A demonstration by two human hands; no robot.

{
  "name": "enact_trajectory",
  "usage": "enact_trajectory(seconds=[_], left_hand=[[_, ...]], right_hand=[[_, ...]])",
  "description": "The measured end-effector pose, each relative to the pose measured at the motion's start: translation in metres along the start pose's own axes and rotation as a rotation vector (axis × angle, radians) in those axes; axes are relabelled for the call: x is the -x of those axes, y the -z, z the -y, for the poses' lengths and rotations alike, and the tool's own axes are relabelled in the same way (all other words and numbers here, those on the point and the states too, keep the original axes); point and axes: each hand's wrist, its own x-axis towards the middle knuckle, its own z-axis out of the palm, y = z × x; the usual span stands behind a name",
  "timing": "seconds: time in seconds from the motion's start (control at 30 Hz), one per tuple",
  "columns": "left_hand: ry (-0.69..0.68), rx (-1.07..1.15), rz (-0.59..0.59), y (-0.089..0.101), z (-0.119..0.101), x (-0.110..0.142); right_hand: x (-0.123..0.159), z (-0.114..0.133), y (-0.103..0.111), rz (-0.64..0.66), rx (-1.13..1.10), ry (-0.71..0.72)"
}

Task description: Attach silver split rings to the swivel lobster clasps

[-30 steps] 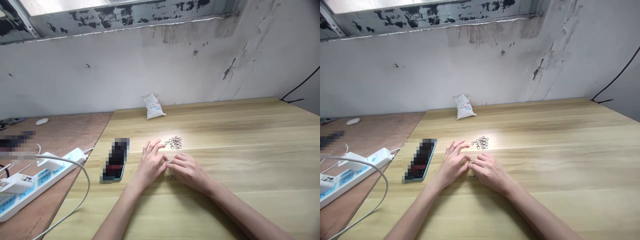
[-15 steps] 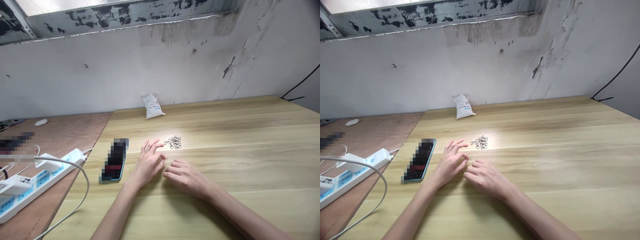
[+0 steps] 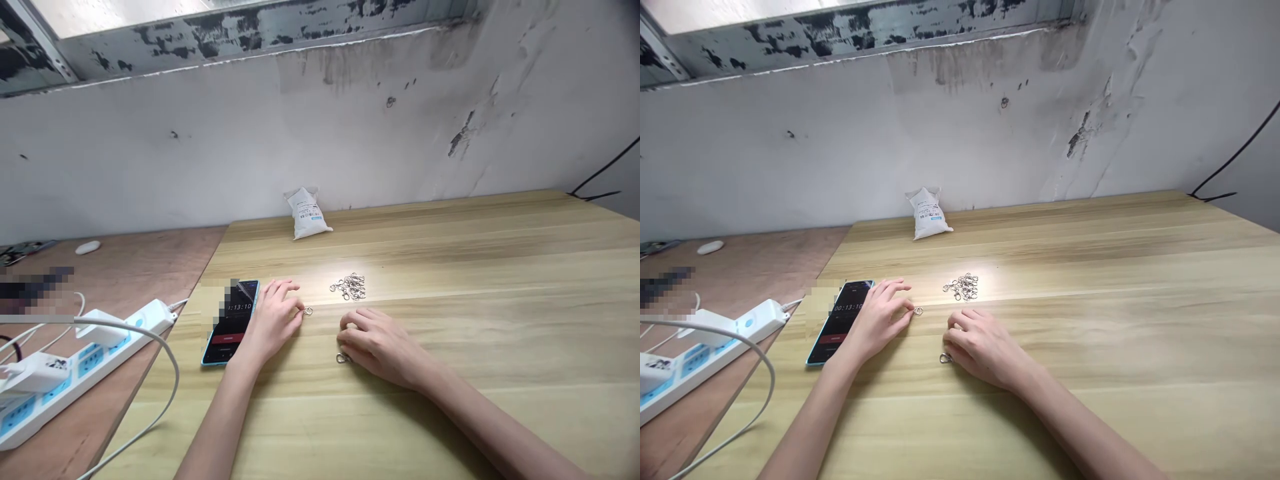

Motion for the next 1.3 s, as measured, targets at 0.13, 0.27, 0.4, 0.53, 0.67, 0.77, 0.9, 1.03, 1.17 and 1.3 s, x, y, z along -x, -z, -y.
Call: enact_trajectory(seconds=[0.13,0.27,0.4,0.53,0.67,0.77,0.9,1.03,1.17,1.3], left_hand=[[0.013,0.022,0.018,0.001,0.001,0.000],[0.012,0.029,0.000,0.000,0.000,0.000],[0.003,0.046,-0.045,0.001,-0.003,-0.001],[0.006,0.070,-0.056,0.003,-0.006,-0.002],[0.002,0.088,-0.039,0.003,-0.010,-0.003],[0.000,0.111,-0.038,0.002,-0.012,-0.004],[-0.010,0.130,-0.050,0.000,-0.014,-0.004],[-0.029,0.151,-0.060,-0.001,-0.015,-0.004],[-0.050,0.168,-0.068,-0.002,-0.017,-0.004],[-0.058,0.178,-0.064,-0.006,-0.018,-0.001]], right_hand=[[0.002,0.003,0.002,0.020,-0.062,-0.017],[0.002,0.001,-0.004,-0.028,-0.057,0.005],[0.004,-0.009,-0.007,-0.043,-0.061,-0.021],[0.006,-0.023,-0.004,-0.055,-0.044,-0.067],[0.008,-0.033,0.001,-0.087,-0.027,-0.101],[0.008,-0.039,0.005,-0.111,-0.037,-0.138],[-0.002,-0.048,0.009,-0.220,0.068,-0.256],[-0.023,-0.053,0.004,-0.139,0.251,-0.302],[-0.039,-0.052,-0.004,-0.046,0.361,-0.313],[-0.048,-0.051,-0.010,-0.040,0.359,-0.331]])
